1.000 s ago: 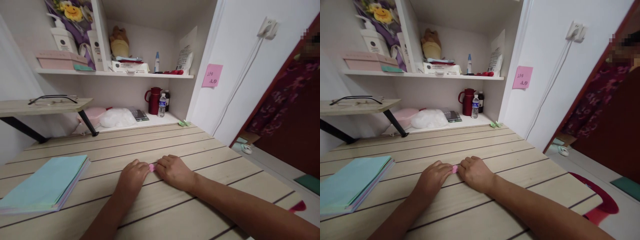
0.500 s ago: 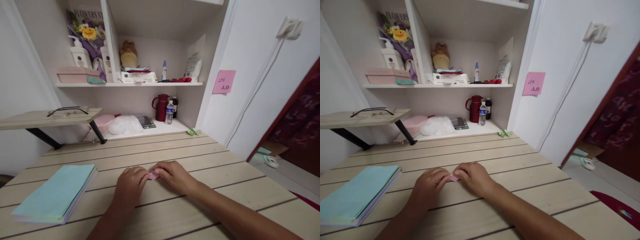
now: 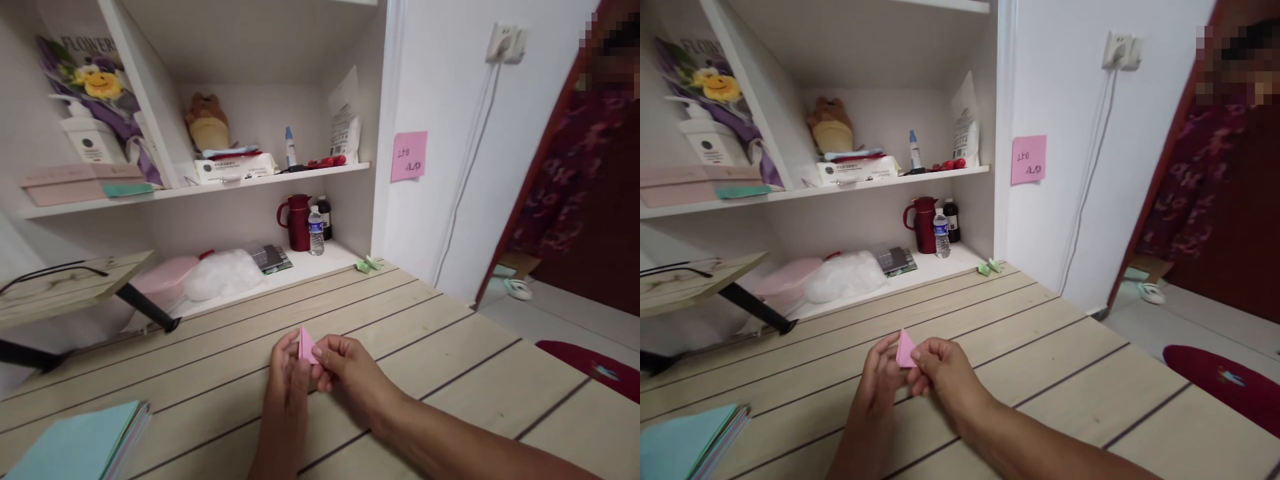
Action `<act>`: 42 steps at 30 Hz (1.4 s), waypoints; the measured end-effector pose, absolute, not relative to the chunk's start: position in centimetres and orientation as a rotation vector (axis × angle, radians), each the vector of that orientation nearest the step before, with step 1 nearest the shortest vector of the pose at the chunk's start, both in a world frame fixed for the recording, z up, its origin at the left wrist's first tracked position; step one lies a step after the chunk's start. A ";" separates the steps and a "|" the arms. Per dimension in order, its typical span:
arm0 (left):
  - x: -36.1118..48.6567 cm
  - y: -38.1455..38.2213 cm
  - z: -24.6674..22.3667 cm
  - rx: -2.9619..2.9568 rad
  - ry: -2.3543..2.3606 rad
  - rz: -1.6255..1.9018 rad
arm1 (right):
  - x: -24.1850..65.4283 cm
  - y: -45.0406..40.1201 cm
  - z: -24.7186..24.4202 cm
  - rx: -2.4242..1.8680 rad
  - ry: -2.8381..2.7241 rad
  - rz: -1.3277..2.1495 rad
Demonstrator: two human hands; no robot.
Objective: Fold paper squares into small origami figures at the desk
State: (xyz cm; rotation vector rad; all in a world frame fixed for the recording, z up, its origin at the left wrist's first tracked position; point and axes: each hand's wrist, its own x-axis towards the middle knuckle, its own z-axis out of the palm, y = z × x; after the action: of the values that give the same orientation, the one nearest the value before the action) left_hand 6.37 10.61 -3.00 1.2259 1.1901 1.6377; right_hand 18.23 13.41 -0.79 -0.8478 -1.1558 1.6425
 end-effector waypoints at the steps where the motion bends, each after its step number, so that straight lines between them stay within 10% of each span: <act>1: 6.9 10.5 -3.8 1.173 1.180 1.637 | 18.1 13.3 -1.0 -0.836 -1.122 1.649; 26: 4.7 10.2 -2.9 0.767 0.971 1.462 | 20.2 14.5 -0.5 -0.999 -1.328 1.350; 42: 5.3 9.4 -3.0 0.877 0.773 1.209 | 20.0 12.0 1.7 -0.693 -1.312 1.774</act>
State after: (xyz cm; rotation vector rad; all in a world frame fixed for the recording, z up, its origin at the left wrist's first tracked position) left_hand 5.26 9.37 -3.00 0.8771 0.7733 1.2093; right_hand 20.00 12.00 1.65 -0.6927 -1.3119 1.7743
